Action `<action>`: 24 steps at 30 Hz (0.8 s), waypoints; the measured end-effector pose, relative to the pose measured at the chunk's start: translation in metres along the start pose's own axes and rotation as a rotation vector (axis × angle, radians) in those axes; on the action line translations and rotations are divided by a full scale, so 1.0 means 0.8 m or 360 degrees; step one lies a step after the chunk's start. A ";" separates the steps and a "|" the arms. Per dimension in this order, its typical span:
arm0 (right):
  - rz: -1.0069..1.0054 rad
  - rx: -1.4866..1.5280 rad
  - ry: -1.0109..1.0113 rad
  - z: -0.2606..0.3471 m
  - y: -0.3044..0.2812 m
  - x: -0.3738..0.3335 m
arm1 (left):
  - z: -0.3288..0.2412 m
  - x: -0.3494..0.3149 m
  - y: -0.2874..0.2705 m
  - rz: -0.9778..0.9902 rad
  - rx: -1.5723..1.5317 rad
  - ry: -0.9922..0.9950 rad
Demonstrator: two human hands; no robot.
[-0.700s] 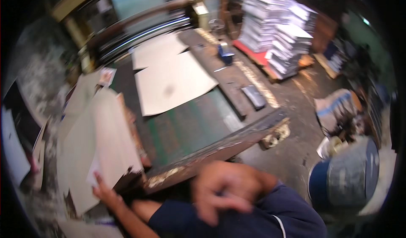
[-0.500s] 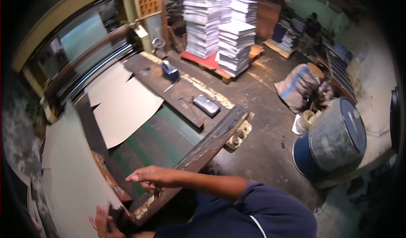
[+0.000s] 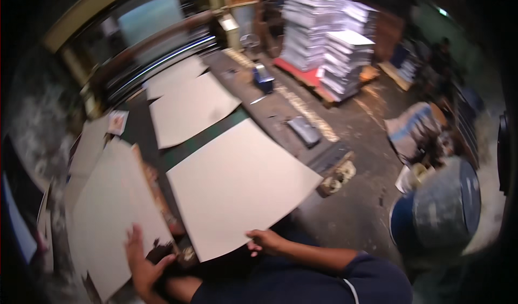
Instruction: The person picks up large sheets of paper from a stack and feeds them one by one into the rollers of a laminating machine.
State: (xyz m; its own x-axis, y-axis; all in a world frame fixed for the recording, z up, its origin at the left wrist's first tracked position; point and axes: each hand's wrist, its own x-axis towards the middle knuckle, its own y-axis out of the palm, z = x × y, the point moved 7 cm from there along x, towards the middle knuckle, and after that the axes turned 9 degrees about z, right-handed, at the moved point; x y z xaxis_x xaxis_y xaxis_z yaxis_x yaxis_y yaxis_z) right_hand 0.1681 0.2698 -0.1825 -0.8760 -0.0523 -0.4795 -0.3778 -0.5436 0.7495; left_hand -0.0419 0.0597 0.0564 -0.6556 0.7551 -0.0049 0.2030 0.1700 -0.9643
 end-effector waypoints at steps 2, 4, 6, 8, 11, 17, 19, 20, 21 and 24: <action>-0.0057 0.0075 0.0021 -0.022 -0.015 -0.006 | -0.002 0.001 0.002 -0.0045 -0.0046 0.0034; -0.0006 0.0101 -0.0036 -0.025 -0.008 -0.004 | 0.006 0.000 0.001 -0.0001 -0.0131 -0.0014; -0.0034 0.0053 -0.0022 -0.016 -0.008 0.010 | 0.007 -0.006 -0.009 -0.0099 -0.0261 -0.0090; -0.0015 0.0080 -0.0013 0.001 -0.002 0.035 | 0.017 -0.014 -0.012 -0.0182 -0.0696 -0.0060; 0.0014 0.0107 -0.0061 0.039 0.000 0.079 | 0.027 -0.018 -0.012 -0.0358 -0.0897 -0.0160; 0.0004 0.0110 -0.0236 0.104 -0.001 0.163 | 0.052 -0.023 0.006 -0.0690 -0.1306 -0.0420; -0.0030 0.0103 -0.0273 0.120 0.000 0.183 | 0.052 -0.023 0.002 -0.0733 -0.1307 -0.0545; -0.0079 0.0115 -0.0314 0.127 -0.002 0.191 | 0.055 -0.024 0.001 -0.0751 -0.1308 -0.0668; -0.0044 0.0079 -0.0352 0.133 -0.001 0.198 | 0.060 -0.024 -0.001 -0.0776 -0.1311 -0.0668; -0.0124 0.0091 -0.0480 0.149 -0.006 0.216 | 0.075 -0.040 -0.011 -0.1428 -0.1821 -0.0577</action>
State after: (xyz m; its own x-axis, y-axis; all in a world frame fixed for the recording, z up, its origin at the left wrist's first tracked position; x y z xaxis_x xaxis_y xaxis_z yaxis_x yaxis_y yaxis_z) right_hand -0.0169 0.3634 -0.2144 -0.8899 0.2431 -0.3859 -0.4560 -0.4875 0.7446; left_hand -0.0663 -0.0036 0.0489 -0.9724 -0.0307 0.2314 -0.0220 0.9990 0.0401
